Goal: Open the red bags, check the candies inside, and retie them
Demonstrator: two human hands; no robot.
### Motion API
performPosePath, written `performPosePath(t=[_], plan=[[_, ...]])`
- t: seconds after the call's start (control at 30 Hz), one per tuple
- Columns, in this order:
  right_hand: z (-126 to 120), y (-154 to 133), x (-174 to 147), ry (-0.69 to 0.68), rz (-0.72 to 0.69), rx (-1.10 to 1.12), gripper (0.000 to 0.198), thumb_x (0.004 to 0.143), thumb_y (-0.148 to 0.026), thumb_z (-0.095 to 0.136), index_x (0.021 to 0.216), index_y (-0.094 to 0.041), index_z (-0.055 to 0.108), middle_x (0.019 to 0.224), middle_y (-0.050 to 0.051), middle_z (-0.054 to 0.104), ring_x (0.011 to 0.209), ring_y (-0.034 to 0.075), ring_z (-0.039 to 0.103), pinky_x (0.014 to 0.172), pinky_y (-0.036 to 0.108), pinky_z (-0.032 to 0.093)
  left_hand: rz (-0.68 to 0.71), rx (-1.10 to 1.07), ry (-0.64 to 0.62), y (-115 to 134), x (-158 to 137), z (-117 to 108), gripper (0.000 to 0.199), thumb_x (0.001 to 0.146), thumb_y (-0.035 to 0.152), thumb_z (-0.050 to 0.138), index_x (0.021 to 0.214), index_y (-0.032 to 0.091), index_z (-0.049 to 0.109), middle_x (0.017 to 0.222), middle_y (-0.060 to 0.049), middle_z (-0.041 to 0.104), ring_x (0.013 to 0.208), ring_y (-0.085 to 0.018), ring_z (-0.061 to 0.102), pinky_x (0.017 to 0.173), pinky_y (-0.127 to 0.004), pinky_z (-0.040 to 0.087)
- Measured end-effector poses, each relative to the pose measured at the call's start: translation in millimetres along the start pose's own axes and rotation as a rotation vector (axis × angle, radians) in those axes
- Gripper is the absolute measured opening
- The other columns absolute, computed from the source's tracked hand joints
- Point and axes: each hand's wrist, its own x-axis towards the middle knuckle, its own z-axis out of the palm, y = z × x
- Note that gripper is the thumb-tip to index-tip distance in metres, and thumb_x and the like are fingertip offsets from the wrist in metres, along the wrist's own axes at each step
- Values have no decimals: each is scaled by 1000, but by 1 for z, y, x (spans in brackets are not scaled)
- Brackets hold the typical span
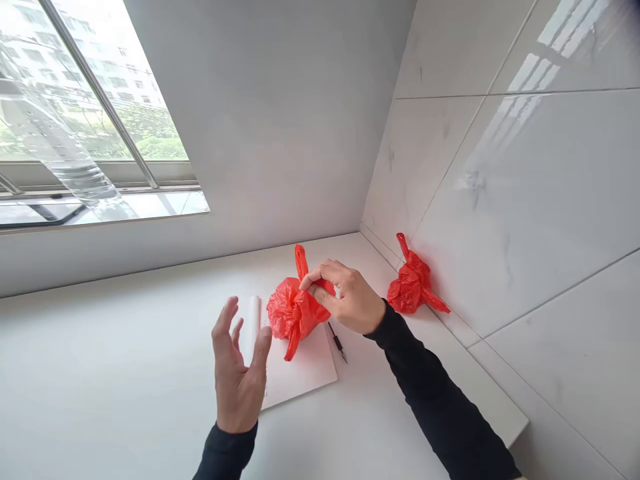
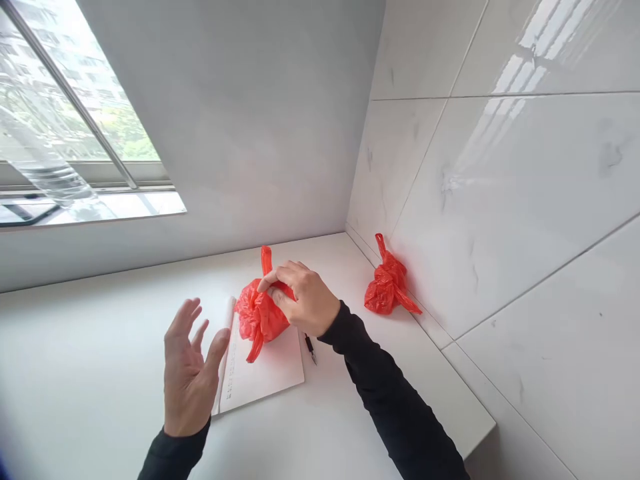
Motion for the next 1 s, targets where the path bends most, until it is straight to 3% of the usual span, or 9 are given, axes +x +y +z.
performPosePath(t=[0.17,0.27,0.37,0.5,0.6,0.7,0.8,0.9,1.0], plan=[[0,2,0,30,32,33,21,93,-7,56,95,-23,69,95,0,67,95,15,61,88,31,48,244,467,-389,19,40,-4,17,91,31,62,107,30,67,109,-1,70,113,-24,57,100,-41,46],[-7,8,-1,81,94,15,20,93,-9,56,96,-22,70,96,1,68,95,16,62,88,32,49,216,499,-410,20,62,-14,10,93,30,58,86,25,64,85,1,68,87,-20,61,87,-38,49],[-14,14,-2,108,167,53,17,94,-13,55,97,-21,70,98,2,68,96,17,63,90,34,50,209,519,-374,25,69,-24,13,96,35,55,93,24,61,94,-2,68,90,-21,61,83,-38,49],[-12,12,-3,43,170,149,15,95,-17,55,100,-21,69,101,2,67,96,17,64,90,34,52,279,496,-488,31,59,-13,31,96,35,56,126,30,57,126,-2,65,122,-22,53,102,-40,45],[-5,5,-3,3,164,178,14,96,-19,55,100,-22,68,99,2,66,92,16,64,87,33,52,299,470,-570,28,52,0,22,95,32,54,115,29,63,116,0,70,119,-21,55,100,-37,47],[-6,7,-3,40,187,156,13,96,-22,56,98,-22,69,99,2,66,93,16,64,87,33,52,253,480,-508,22,58,-5,14,94,29,53,91,25,66,88,0,71,94,-21,62,86,-36,51],[-12,17,-3,103,247,146,12,95,-26,57,98,-21,68,101,3,68,97,18,64,90,34,51,172,499,-341,21,73,-28,16,94,34,52,91,24,64,90,-2,70,88,-21,64,77,-36,51],[-14,26,-3,68,314,129,15,95,-32,57,101,-21,66,102,4,67,98,18,63,92,35,49,99,495,-226,23,82,-47,22,96,39,50,94,23,64,97,-4,71,92,-21,65,87,-39,52],[-8,26,-2,-48,372,77,32,91,-42,65,115,-23,62,94,2,64,91,18,60,91,36,48,80,478,-298,29,80,-50,30,93,45,54,118,29,63,115,-2,69,104,-21,64,98,-41,50]])
